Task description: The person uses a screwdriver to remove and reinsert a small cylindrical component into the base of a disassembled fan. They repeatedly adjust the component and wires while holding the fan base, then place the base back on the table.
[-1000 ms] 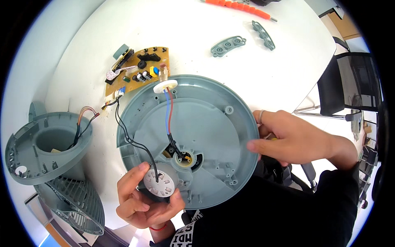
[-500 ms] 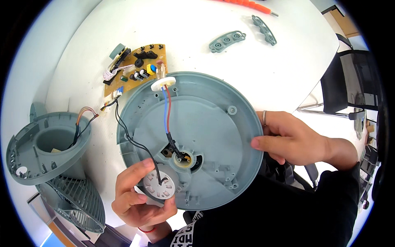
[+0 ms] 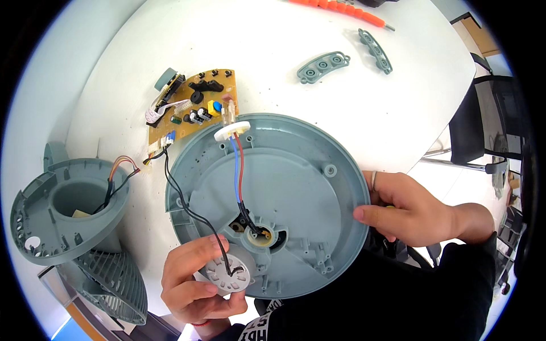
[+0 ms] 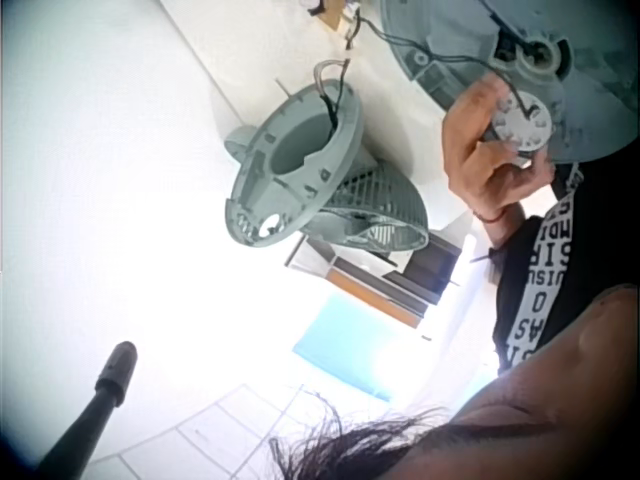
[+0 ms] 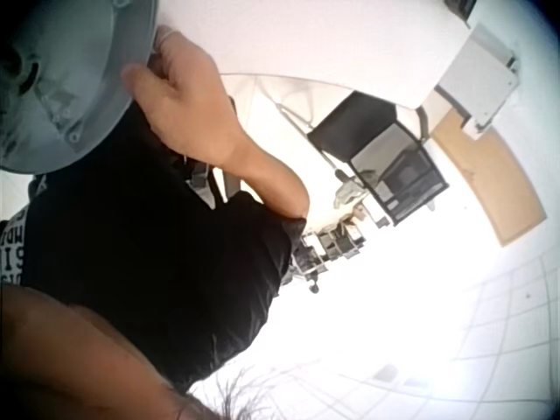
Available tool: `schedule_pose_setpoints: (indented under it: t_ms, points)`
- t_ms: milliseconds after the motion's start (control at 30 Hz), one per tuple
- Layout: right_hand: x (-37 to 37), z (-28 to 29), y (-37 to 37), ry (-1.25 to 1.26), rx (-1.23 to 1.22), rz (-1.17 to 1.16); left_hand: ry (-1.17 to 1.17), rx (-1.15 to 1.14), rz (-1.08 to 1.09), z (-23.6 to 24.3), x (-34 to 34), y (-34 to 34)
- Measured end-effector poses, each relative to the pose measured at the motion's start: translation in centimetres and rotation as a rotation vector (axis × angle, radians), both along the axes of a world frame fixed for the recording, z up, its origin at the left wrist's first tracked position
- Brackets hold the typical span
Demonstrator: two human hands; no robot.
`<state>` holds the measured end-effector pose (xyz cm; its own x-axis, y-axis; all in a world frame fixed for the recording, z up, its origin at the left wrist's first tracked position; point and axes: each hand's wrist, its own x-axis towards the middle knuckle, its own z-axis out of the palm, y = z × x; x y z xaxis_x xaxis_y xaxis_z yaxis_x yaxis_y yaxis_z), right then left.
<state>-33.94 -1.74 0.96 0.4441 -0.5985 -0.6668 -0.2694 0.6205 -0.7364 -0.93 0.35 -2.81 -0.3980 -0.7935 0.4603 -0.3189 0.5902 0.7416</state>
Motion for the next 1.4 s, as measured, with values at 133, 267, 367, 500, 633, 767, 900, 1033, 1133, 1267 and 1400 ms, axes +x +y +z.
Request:
schedule_pose_setpoints:
  t_ms: [133,267,367,500,633,767,900,1033,1133,1267,1400]
  points:
    - [0.0,-0.1,0.1,0.017,-0.017,0.018,0.005,0.015,0.015,0.2,-0.1,0.1]
    - [0.0,-0.2,0.2,-0.001,-0.042,0.008,0.045,0.084,0.082,0.3,-0.8,0.2]
    - [0.1,-0.3,0.3,0.008,-0.043,0.021,0.014,0.079,0.088,0.7,-0.8,0.3]
    - [-0.2,-0.5,0.6,-0.028,-0.042,-0.023,-0.013,0.103,0.01,0.9,0.3,0.4]
    - [-0.1,-0.6,0.8,-0.047,-0.047,-0.046,-0.1,0.094,-0.022,1.8,0.1,0.1]
    - [0.1,-0.5,0.9,-0.049,-0.08,-0.086,-0.264,0.04,-0.003,2.8,-1.1,0.3]
    - [-0.1,-0.8,0.7,-0.055,-0.085,-0.044,-0.337,-0.017,0.079,2.7,-1.6,0.8]
    - [-0.1,-0.8,0.3,-0.062,-0.087,-0.019,-0.336,-0.022,0.083,2.3,-1.4,0.6]
    - [0.0,-1.0,0.1,-0.096,-0.095,-0.028,-0.221,0.067,0.076,2.2,-0.9,0.4]
    - [0.2,-1.3,-0.1,-0.11,-0.116,-0.018,-0.276,0.087,0.029,2.1,0.1,0.5]
    - [0.1,-1.7,0.0,-0.109,-0.167,0.005,-0.288,0.097,0.006,2.1,0.1,0.1]
